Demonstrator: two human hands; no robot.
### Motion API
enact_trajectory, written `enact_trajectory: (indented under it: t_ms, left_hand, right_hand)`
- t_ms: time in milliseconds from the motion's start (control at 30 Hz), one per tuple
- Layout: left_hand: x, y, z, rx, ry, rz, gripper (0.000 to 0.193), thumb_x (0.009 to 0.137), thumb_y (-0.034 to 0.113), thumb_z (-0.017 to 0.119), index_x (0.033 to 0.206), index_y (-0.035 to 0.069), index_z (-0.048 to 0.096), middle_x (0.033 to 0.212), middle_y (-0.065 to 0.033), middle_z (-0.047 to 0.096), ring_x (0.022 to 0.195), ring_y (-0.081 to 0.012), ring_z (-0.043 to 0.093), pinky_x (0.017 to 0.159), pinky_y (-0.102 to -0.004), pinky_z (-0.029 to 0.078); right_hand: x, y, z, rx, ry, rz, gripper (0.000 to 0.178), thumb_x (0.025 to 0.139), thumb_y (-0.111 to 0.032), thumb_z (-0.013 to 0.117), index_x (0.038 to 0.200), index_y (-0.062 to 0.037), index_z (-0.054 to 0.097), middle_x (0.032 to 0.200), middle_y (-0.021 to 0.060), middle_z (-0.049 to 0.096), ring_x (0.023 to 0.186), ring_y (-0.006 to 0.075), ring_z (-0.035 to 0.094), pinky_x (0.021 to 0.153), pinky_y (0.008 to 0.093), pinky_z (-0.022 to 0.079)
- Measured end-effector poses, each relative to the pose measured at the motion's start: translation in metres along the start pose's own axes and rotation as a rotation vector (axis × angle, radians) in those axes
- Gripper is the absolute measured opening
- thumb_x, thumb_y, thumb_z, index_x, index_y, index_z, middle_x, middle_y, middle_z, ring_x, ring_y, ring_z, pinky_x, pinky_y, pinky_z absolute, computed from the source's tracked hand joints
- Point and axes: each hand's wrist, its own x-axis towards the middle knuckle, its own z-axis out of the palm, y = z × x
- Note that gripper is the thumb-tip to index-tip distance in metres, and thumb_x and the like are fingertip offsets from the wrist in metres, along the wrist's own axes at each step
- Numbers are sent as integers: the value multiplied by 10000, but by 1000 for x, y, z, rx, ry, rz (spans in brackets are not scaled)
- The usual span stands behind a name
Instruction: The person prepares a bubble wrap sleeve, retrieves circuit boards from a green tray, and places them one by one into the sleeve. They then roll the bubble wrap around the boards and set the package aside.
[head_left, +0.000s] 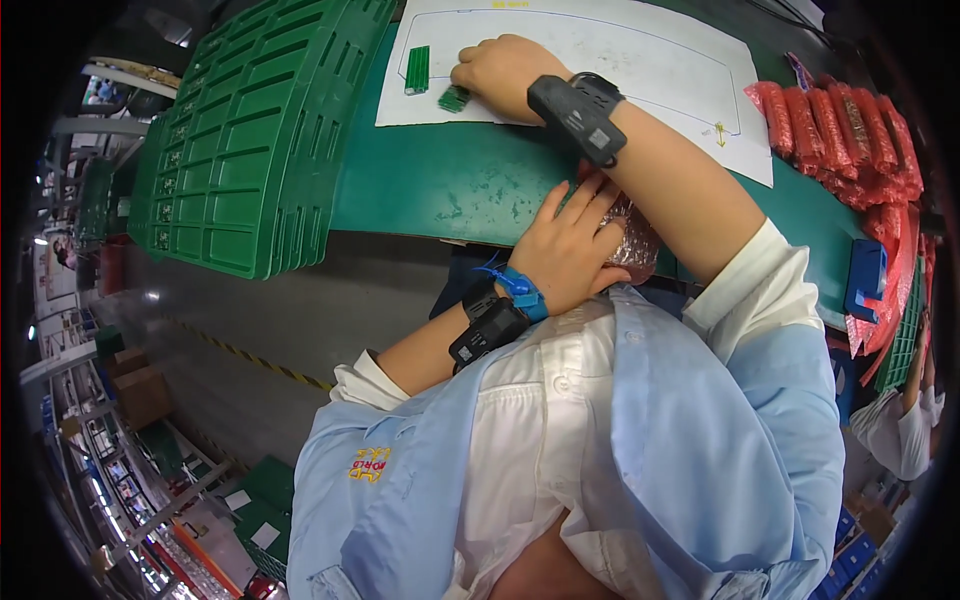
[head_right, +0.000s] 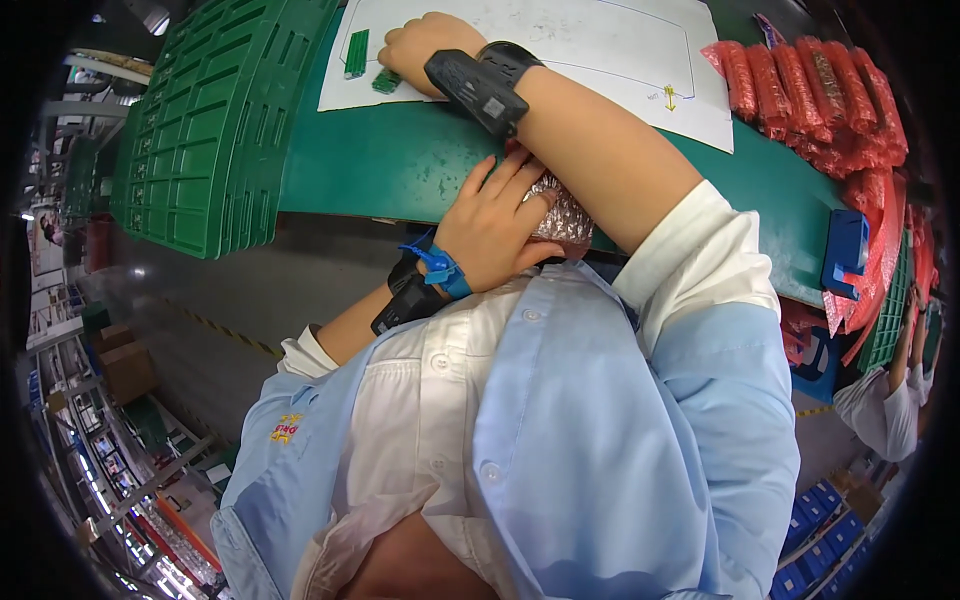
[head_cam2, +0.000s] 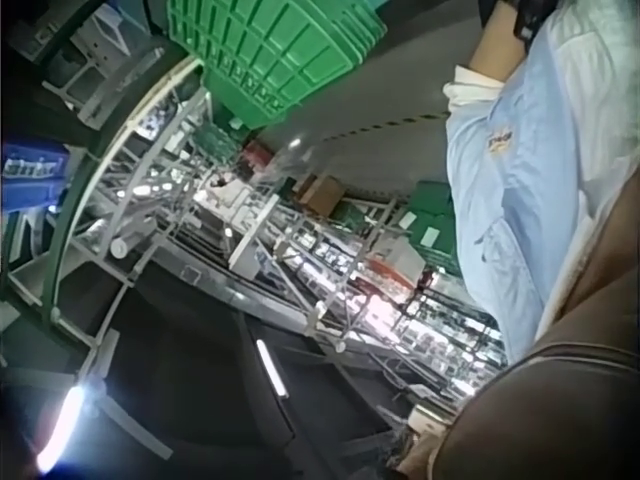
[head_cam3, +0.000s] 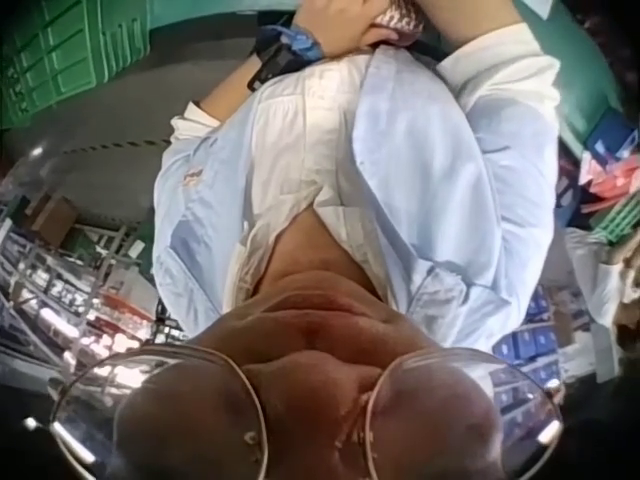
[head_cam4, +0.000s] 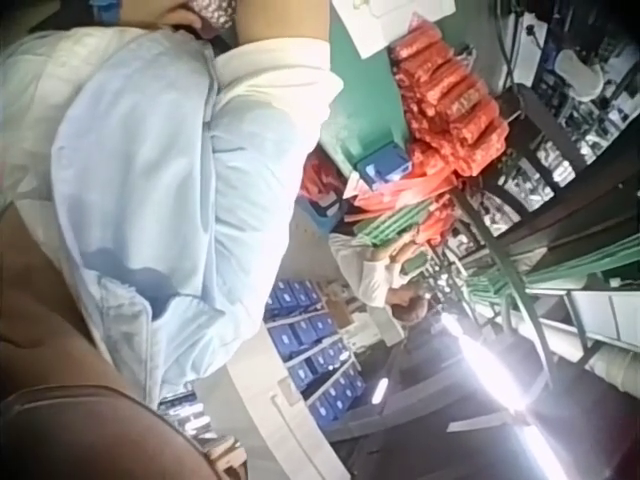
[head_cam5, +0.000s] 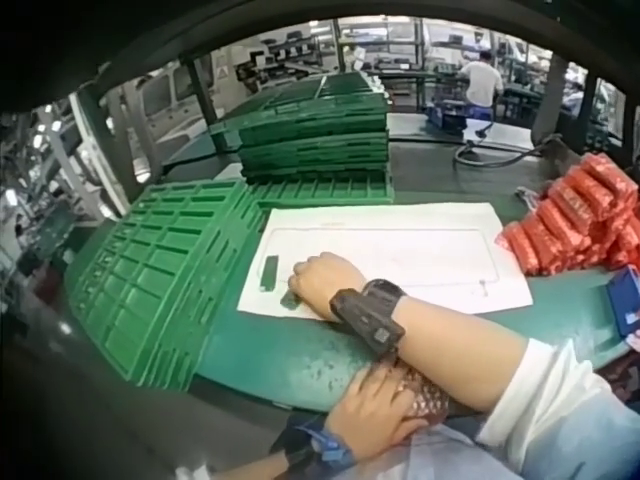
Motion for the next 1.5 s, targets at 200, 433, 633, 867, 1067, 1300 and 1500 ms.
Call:
enact_trajectory:
  t_ms: [200,433,633,867,1067,1300,1500]
  left_hand:
    - [2,0,-1,19,-5,12,586,717,453,742,1128,57,610,1371,-197,476,1324,-354,388,1083,-516,304]
    - [0,-3,4,-12,-15,0,594,712,454,744,1132,58,605,1368,-192,481,1323,-353,391,1090,-515,299]
    - [-1,-4,3,-6,0,24,538,726,444,738,1092,70,611,1376,-196,476,1319,-354,396,1090,-511,299]
    - [2,-2,-1,-15,-36,32,493,744,435,727,1061,73,618,1378,-204,475,1312,-362,406,1076,-519,313]
    - [0,-1,2,7,-37,13,506,747,446,724,1071,70,624,1374,-205,478,1306,-368,412,1062,-529,325]
    - [-1,-3,1,-2,-37,20,538,750,447,725,1115,68,616,1361,-196,483,1313,-372,404,1066,-533,323]
    - [0,-2,2,-5,-68,11,537,755,449,725,1117,68,612,1361,-197,479,1319,-370,398,1070,-539,320]
  right_hand:
    - [-13,-1,8,215,293,60,326,874,-341,635,1073,-86,671,1003,110,656,974,309,631,853,404,514]
    - [-13,-22,-5,182,132,89,359,906,-392,602,993,-54,683,1015,117,662,955,317,639,794,405,522]
    - [-96,3,-38,730,567,466,283,933,-278,618,1001,-15,697,762,68,667,725,166,636,658,285,495]
    - [-198,-28,-23,1158,439,997,251,930,-133,630,1134,13,636,772,1,632,740,46,581,632,183,440]
    - [-212,-38,-14,1090,440,998,233,913,-58,638,1136,7,623,817,4,639,767,46,594,658,184,455]
    - [-217,-33,-12,1012,571,770,210,906,-48,635,1106,14,629,828,26,657,742,55,583,673,212,483]
    - [-216,-33,-11,1152,573,924,204,903,-68,649,1089,16,650,824,23,667,741,54,591,666,220,490]
